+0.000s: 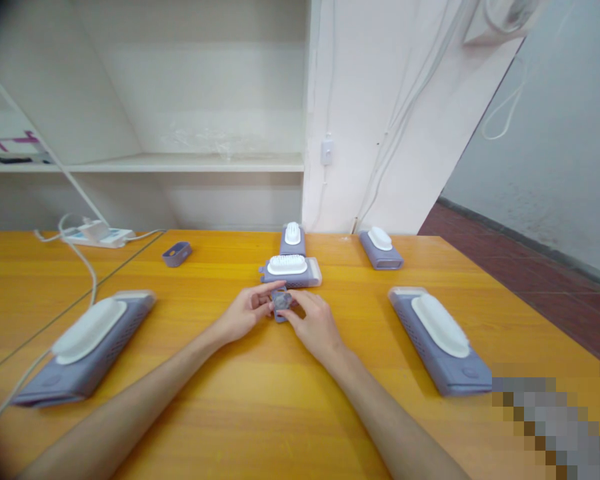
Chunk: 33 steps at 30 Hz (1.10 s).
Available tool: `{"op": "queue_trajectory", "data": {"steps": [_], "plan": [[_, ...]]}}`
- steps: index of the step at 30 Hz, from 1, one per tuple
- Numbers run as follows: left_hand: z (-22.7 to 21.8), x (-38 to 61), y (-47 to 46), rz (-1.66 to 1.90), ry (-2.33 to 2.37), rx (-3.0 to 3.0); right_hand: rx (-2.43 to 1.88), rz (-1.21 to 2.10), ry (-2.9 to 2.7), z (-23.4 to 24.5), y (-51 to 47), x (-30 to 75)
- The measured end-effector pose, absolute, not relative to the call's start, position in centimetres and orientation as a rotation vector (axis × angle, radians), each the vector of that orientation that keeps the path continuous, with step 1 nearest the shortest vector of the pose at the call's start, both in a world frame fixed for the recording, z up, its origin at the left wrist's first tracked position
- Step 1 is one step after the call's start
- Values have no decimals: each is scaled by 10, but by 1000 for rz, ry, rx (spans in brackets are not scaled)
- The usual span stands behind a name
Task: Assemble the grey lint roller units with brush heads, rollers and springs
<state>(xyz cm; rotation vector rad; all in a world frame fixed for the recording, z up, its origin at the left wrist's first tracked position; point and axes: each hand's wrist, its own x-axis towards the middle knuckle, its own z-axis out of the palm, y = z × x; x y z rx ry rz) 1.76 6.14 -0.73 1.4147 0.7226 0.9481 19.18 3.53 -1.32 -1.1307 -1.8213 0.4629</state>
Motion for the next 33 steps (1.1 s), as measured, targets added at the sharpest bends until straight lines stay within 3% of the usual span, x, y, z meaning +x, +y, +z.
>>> {"op": "queue_trajectory", "data": {"steps": [7,33], "plan": [[-7,15,64,961,739,1358,-1073,961,-1544,-19,45,197],[-2,17,60,948,703,1339,-1062,1091,-1558,-11,45,197]]}}
